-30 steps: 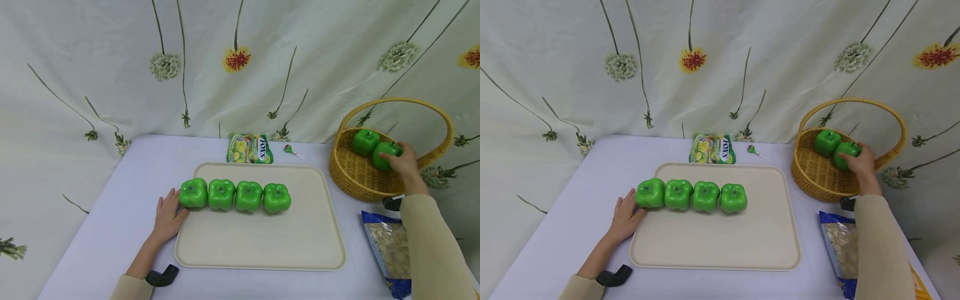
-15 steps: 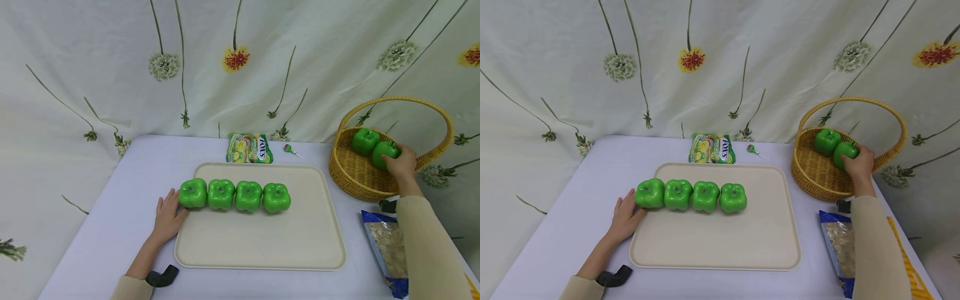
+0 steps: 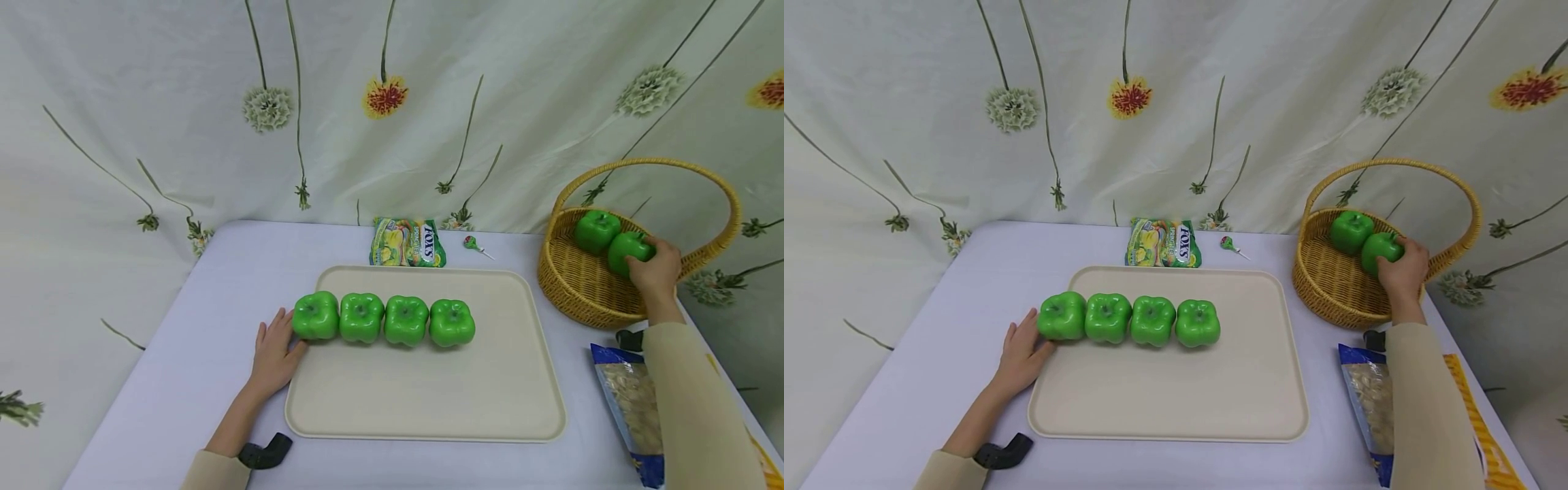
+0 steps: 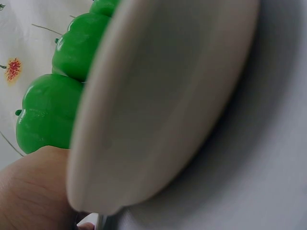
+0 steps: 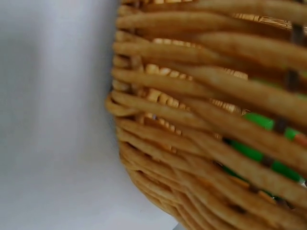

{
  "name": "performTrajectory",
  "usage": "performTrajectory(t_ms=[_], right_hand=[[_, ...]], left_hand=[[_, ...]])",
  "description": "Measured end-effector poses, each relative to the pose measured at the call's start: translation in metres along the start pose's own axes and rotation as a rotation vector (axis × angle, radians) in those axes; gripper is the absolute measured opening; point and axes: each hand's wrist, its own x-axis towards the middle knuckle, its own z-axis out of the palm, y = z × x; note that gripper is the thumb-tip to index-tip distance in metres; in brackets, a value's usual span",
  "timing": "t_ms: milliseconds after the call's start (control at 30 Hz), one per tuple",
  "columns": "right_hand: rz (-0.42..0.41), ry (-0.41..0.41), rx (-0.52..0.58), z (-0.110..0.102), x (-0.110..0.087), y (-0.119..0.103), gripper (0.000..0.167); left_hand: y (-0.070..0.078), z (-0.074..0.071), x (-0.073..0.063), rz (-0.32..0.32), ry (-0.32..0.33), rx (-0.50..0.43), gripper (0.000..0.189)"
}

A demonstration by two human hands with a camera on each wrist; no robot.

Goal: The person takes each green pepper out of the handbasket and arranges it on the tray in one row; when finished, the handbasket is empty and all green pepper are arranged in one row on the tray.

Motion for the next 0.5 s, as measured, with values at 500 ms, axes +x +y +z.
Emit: performTrajectory(t_ms=[500], right_hand=[[0.068, 0.040, 0.026, 0.0015, -0.0034, -0.0021, 0.058]], left_hand=[[-0.0003, 0.0002, -0.0003, 0.023, 0.014, -0.002, 0.054]])
